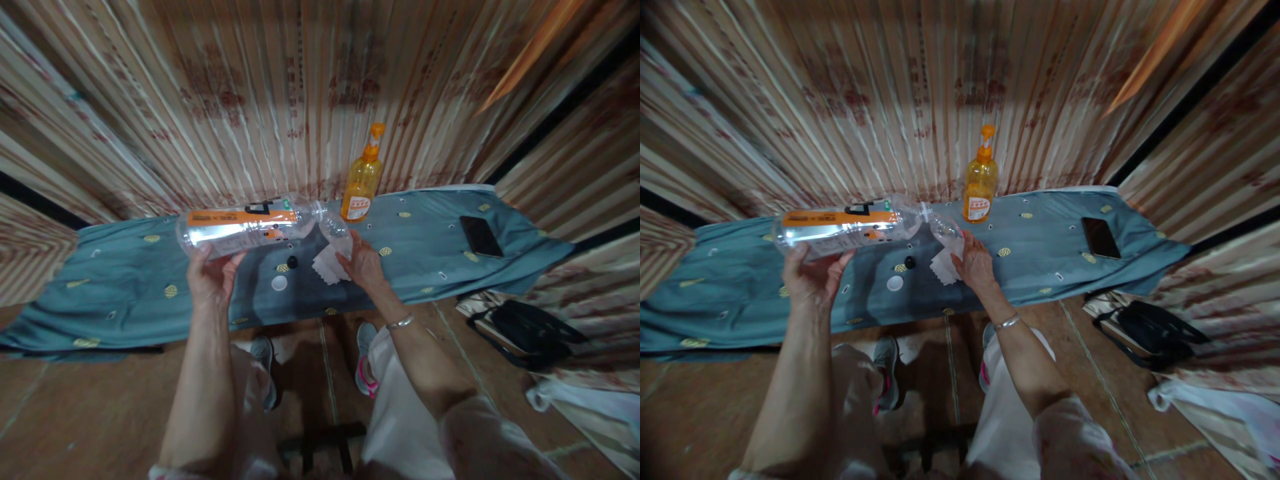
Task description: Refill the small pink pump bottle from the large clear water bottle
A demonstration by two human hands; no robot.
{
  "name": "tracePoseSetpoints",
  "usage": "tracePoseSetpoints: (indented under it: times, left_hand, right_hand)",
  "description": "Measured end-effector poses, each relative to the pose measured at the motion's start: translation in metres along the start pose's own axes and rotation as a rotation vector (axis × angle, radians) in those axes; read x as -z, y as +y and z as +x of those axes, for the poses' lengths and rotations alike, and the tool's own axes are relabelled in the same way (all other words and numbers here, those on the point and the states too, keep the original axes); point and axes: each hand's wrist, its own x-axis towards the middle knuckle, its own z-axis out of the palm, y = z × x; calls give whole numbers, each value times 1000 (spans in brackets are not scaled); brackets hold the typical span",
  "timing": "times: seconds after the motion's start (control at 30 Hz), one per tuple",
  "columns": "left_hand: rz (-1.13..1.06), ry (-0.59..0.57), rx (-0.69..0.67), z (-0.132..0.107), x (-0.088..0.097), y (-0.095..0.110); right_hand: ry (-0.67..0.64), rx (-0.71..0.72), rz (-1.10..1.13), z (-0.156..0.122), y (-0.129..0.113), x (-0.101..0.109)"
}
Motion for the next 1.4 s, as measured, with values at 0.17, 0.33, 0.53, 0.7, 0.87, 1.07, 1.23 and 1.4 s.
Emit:
tracePoseSetpoints:
  times: [0.17, 0.33, 0.53, 0.7, 0.87, 1.07, 1.23, 1.4]
  left_hand:
    - [18, -16, -17, 0, 0, 1]
    - [17, -7, -12, 0, 1, 0]
    - [15, -9, -32, 1, 1, 0]
    - [15, -33, -47, 2, 2, 1]
    - [7, -24, -39, 1, 1, 1]
    - [27, -59, -59, 1, 0, 0]
    - [26, -41, -53, 2, 2, 0]
    - [27, -47, -54, 2, 3, 0]
  right_hand:
    - [1, 12, 18, 0, 0, 1]
    - [-19, 11, 7, 0, 0, 2]
    - [-17, 9, -32, 0, 0, 1]
    - [-18, 24, -32, 0, -1, 2]
    - [-9, 22, -34, 0, -1, 3]
    - [-18, 5, -35, 1, -2, 5]
    - [-12, 6, -39, 0, -3, 4]
    - [-15, 7, -47, 0, -4, 5]
